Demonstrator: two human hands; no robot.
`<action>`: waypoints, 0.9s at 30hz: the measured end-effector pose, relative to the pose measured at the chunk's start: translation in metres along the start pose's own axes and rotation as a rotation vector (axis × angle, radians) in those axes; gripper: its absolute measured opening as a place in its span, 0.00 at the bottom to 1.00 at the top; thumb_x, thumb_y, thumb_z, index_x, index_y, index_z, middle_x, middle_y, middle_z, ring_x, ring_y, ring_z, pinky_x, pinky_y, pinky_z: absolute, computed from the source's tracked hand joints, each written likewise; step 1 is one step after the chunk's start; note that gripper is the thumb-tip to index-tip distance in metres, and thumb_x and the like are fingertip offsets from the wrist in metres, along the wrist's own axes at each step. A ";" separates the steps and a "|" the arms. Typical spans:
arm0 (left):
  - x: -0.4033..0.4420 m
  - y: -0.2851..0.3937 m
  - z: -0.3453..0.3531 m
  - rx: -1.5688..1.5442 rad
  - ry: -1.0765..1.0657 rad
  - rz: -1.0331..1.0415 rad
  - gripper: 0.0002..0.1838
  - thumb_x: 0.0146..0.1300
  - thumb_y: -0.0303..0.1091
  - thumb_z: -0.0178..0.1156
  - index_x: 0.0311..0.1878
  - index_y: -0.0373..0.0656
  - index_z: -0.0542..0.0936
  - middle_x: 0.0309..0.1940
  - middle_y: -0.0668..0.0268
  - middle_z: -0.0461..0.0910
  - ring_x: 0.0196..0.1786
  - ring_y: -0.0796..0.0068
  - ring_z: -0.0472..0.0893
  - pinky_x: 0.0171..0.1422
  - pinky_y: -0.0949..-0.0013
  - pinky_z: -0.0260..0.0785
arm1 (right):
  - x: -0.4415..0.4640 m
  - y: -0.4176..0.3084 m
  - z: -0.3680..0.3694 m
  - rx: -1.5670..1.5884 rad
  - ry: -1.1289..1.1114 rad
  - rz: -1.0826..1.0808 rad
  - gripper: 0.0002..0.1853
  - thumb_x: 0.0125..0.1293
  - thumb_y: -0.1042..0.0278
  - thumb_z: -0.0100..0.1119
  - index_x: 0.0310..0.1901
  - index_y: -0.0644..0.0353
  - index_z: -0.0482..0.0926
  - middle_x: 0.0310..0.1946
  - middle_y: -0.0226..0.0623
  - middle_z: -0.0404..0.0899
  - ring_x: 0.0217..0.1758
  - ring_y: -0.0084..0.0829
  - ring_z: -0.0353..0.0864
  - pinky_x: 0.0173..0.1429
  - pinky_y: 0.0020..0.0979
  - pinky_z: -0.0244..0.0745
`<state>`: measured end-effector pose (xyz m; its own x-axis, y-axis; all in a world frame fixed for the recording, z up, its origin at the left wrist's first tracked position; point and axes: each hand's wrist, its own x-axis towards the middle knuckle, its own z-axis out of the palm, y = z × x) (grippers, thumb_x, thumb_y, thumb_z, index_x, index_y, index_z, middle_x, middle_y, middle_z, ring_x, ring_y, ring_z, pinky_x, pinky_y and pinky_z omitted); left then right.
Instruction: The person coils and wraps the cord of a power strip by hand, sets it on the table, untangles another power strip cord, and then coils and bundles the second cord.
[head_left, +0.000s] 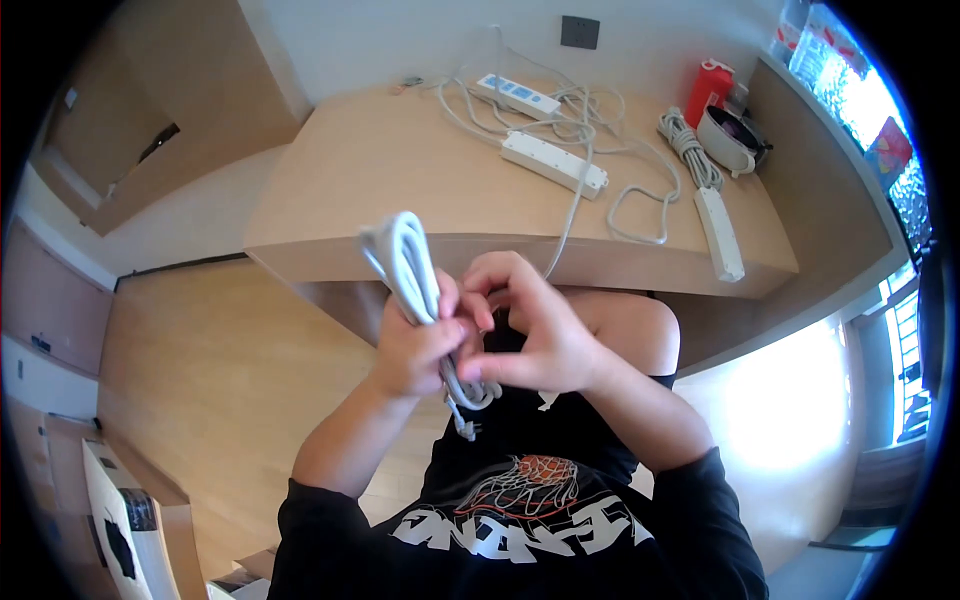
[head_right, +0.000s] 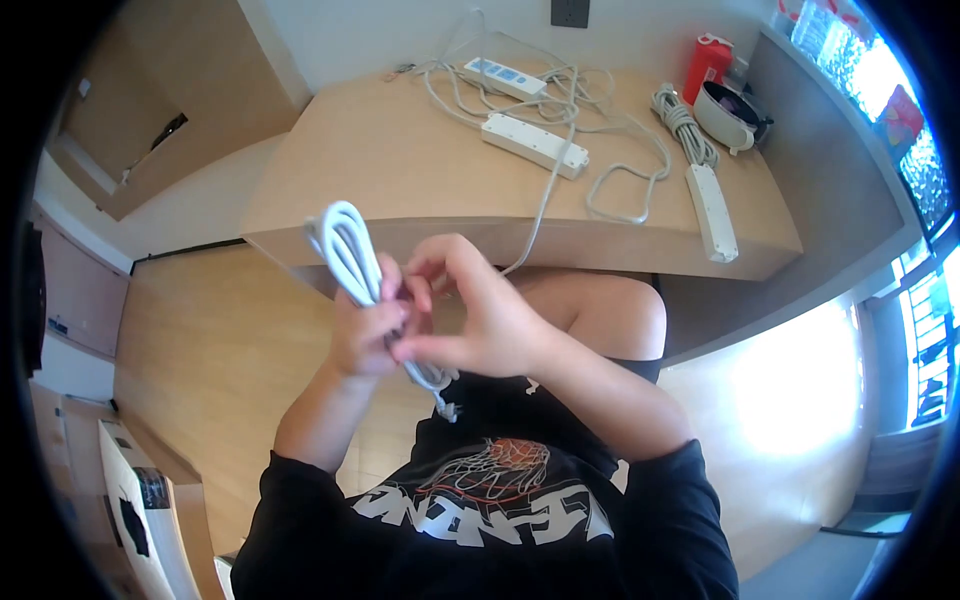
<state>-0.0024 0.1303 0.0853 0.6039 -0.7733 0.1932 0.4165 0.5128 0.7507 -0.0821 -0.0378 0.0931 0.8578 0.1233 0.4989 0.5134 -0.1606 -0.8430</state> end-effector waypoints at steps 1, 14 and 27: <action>0.003 0.005 0.001 -0.040 -0.016 0.044 0.11 0.56 0.17 0.54 0.37 0.44 0.66 0.35 0.49 0.78 0.21 0.71 0.78 0.27 0.68 0.77 | -0.007 0.008 0.008 0.095 -0.001 0.006 0.43 0.52 0.59 0.79 0.63 0.63 0.61 0.53 0.42 0.72 0.58 0.34 0.75 0.61 0.37 0.72; 0.007 0.045 0.022 0.080 0.345 0.326 0.12 0.68 0.35 0.61 0.30 0.52 0.69 0.15 0.76 0.64 0.14 0.80 0.68 0.19 0.71 0.63 | -0.049 -0.021 0.049 -0.859 -0.097 0.098 0.46 0.63 0.51 0.63 0.72 0.71 0.53 0.35 0.47 0.78 0.31 0.49 0.80 0.37 0.45 0.77; 0.036 0.013 0.040 0.108 0.212 0.442 0.11 0.67 0.37 0.63 0.42 0.47 0.70 0.32 0.65 0.73 0.37 0.67 0.76 0.50 0.52 0.74 | 0.009 -0.003 -0.016 -0.647 -0.145 0.310 0.22 0.55 0.68 0.65 0.50 0.65 0.69 0.32 0.52 0.81 0.34 0.53 0.83 0.39 0.46 0.78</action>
<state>-0.0023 0.0940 0.1268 0.8364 -0.3918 0.3834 0.0236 0.7244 0.6889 -0.0751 -0.0522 0.1033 0.9773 0.0992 0.1874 0.1973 -0.7497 -0.6316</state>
